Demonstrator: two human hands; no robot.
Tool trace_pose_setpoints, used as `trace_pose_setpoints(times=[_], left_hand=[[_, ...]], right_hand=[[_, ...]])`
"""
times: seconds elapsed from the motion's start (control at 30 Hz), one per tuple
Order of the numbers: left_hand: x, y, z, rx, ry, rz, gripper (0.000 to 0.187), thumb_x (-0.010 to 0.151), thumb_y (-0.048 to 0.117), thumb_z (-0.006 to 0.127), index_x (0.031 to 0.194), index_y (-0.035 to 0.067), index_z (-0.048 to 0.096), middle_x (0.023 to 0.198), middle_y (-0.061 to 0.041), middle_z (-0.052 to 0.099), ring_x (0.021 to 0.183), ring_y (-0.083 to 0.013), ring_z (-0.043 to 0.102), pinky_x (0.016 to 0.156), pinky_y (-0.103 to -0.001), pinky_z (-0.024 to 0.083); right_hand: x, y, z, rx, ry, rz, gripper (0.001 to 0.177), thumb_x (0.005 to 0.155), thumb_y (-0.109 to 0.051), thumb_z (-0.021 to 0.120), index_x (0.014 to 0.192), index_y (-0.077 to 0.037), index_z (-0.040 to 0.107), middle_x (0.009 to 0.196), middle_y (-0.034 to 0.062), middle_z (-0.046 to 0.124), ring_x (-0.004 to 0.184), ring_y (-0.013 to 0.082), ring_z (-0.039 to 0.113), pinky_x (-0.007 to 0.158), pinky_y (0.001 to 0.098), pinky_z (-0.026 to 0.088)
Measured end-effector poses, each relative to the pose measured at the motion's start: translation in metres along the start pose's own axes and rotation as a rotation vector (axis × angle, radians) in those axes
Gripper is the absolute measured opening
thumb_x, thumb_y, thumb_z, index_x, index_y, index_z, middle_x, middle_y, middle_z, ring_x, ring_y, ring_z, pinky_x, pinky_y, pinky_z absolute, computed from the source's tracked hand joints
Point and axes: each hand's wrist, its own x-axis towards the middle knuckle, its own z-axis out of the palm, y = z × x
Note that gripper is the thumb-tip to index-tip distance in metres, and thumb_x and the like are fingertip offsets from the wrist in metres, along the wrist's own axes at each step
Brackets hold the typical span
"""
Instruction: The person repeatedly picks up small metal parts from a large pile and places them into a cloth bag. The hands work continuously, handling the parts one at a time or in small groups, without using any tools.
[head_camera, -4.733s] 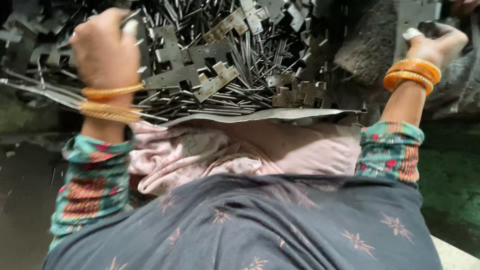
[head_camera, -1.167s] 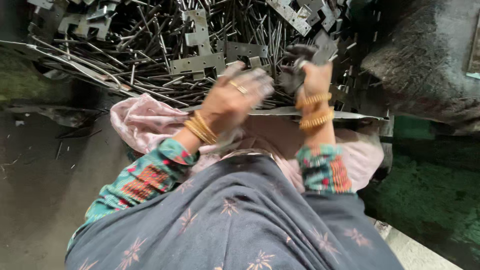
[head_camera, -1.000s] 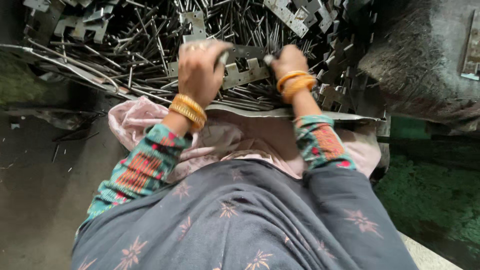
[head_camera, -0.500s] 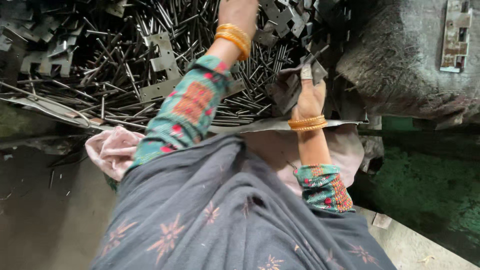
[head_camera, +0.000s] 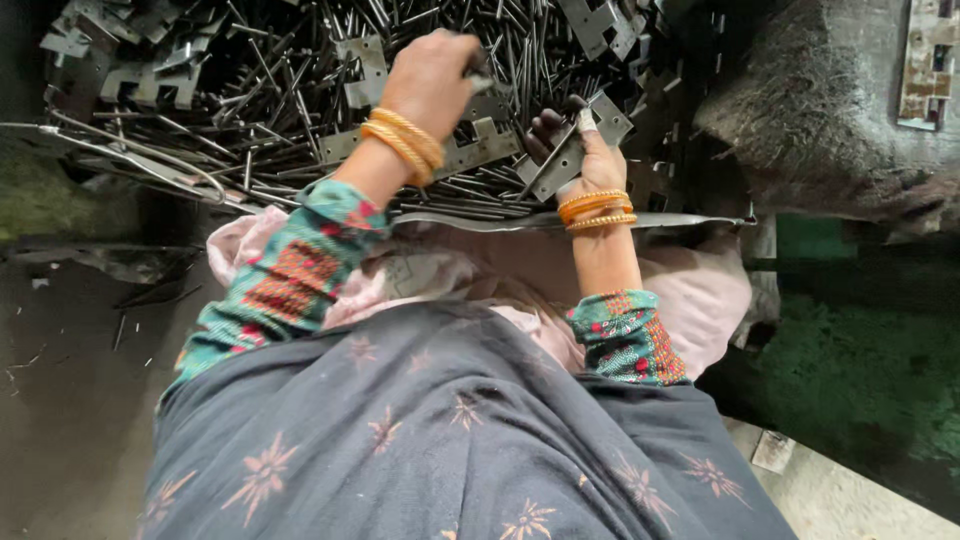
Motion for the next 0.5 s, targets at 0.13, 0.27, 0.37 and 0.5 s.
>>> trace_pose_setpoints(times=[0.13, 0.27, 0.37, 0.5], left_hand=[[0.022, 0.044, 0.025, -0.053, -0.019, -0.019, 0.016, 0.079, 0.023, 0.084, 0.085, 0.010, 0.077, 0.090, -0.016, 0.073, 0.090, -0.0365, 0.069, 0.081, -0.047, 0.053], [0.037, 0.090, 0.054, -0.329, -0.233, -0.276, 0.022, 0.076, 0.027, 0.081, 0.095, 0.015, 0.078, 0.098, -0.011, 0.075, 0.097, -0.0302, 0.070, 0.088, -0.042, 0.054], [0.025, 0.095, 0.088, -0.282, -0.073, -0.279, 0.023, 0.077, 0.027, 0.079, 0.093, 0.011, 0.078, 0.098, -0.013, 0.074, 0.097, -0.0349, 0.068, 0.086, -0.045, 0.052], [-0.023, 0.071, 0.109, -0.216, 0.187, -0.307, 0.036, 0.088, 0.027, 0.075, 0.111, 0.000, 0.072, 0.106, -0.021, 0.069, 0.100, -0.0417, 0.064, 0.086, -0.048, 0.050]], right_hand=[[-0.017, -0.015, 0.007, -0.025, 0.023, -0.017, 0.034, 0.103, -0.028, 0.054, 0.124, -0.002, 0.060, 0.118, 0.0215, 0.071, 0.106, 0.0395, 0.071, 0.094, 0.0576, 0.061], [-0.031, -0.023, 0.014, 0.090, 0.026, -0.007, 0.064, 0.097, -0.056, 0.042, 0.123, -0.002, 0.064, 0.119, 0.0196, 0.072, 0.106, 0.0351, 0.072, 0.095, 0.0491, 0.060], [-0.031, -0.024, 0.007, 0.237, -0.478, -0.022, 0.050, 0.115, -0.050, 0.056, 0.118, -0.001, 0.063, 0.115, 0.0180, 0.070, 0.109, 0.0331, 0.069, 0.101, 0.0499, 0.058], [-0.018, -0.022, 0.005, 0.090, 0.017, 0.094, 0.028, 0.101, -0.013, 0.059, 0.125, 0.001, 0.065, 0.120, 0.0191, 0.073, 0.110, 0.0327, 0.072, 0.100, 0.0490, 0.061]])
